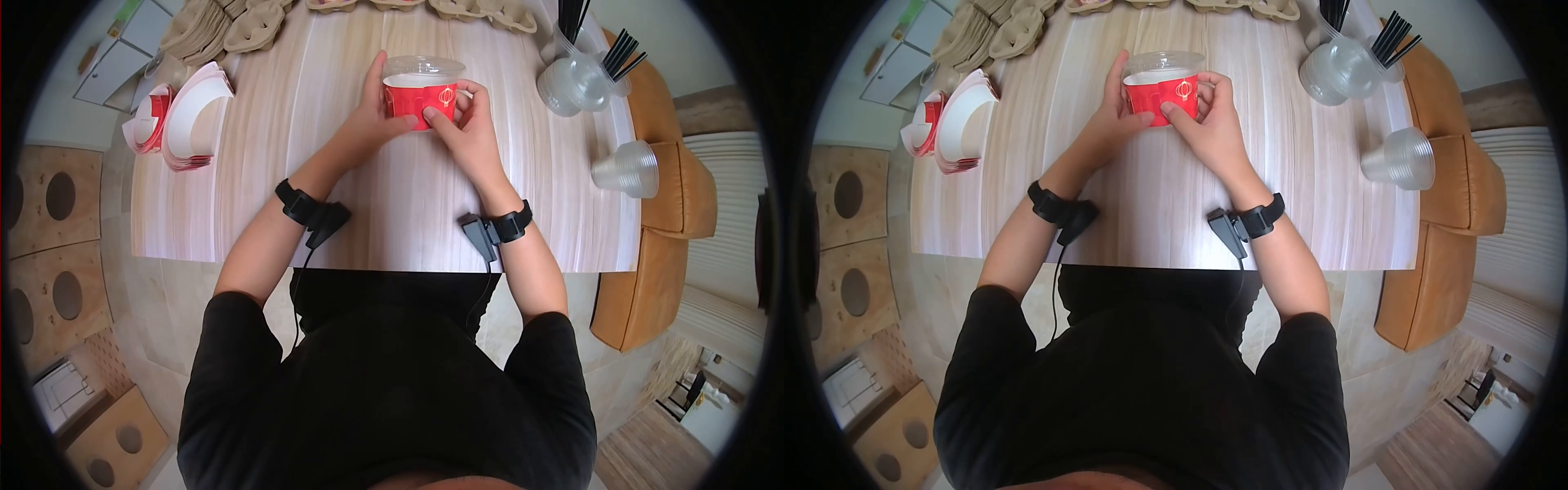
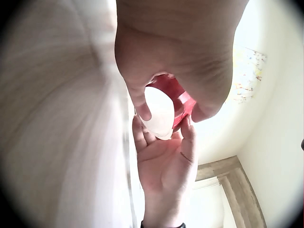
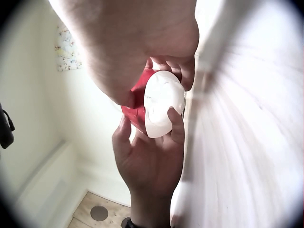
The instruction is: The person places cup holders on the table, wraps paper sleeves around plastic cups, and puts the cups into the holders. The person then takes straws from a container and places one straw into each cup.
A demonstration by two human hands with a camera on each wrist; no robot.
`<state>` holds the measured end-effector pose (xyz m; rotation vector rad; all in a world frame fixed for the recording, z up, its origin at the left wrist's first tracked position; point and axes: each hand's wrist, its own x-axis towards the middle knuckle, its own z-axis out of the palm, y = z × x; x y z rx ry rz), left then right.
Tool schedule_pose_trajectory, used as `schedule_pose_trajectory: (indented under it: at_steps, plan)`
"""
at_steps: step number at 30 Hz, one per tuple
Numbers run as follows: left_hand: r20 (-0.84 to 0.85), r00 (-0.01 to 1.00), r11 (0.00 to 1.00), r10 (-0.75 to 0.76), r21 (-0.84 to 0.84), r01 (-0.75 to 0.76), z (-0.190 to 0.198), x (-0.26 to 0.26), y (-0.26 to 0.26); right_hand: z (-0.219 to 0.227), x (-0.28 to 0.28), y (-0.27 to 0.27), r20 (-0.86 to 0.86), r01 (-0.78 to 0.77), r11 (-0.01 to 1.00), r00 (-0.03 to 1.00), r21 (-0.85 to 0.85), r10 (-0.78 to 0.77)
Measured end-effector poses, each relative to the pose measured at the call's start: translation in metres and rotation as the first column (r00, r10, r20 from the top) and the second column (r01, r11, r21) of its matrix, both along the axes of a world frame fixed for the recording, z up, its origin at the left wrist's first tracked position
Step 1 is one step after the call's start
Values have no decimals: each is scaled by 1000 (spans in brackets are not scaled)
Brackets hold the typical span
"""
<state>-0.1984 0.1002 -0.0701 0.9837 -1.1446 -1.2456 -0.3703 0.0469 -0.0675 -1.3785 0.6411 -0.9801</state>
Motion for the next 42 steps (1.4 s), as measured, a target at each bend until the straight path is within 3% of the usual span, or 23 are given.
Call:
schedule_pose_trajectory:
  at_steps: [4, 6, 9, 13, 16, 29, 42]
  plan:
    - [-175, 984, 985, 2, 171, 28, 11, 2, 4, 4, -2, 0, -7, 3, 999, 1000, 48, -2]
    - [-45, 999, 999, -2, 52, 4, 5, 0, 3, 3, -1, 1, -8, 5, 1000, 1000, 30, -4]
    - [29, 999, 1000, 20, 17, -21, -2, -3, 2, 5, 0, 3, -42, 11, 1000, 999, 5, -11]
    - [-39, 998, 997, 40, 62, -37, 0, 0, -1, 5, -2, 1, -57, 14, 1000, 998, 18, -13]
    - [-44, 999, 999, 31, -10, -32, -6, 2, -3, 0, 0, -1, -37, 17, 1000, 999, -2, -17]
    - [43, 988, 989, 147, -19, -147, -14, -2, -4, -5, 0, -2, -51, 43, 999, 998, -2, -43]
    - [62, 976, 978, 208, -15, -208, -10, -7, -3, -8, 1, -2, -136, 105, 986, 983, -133, -123]
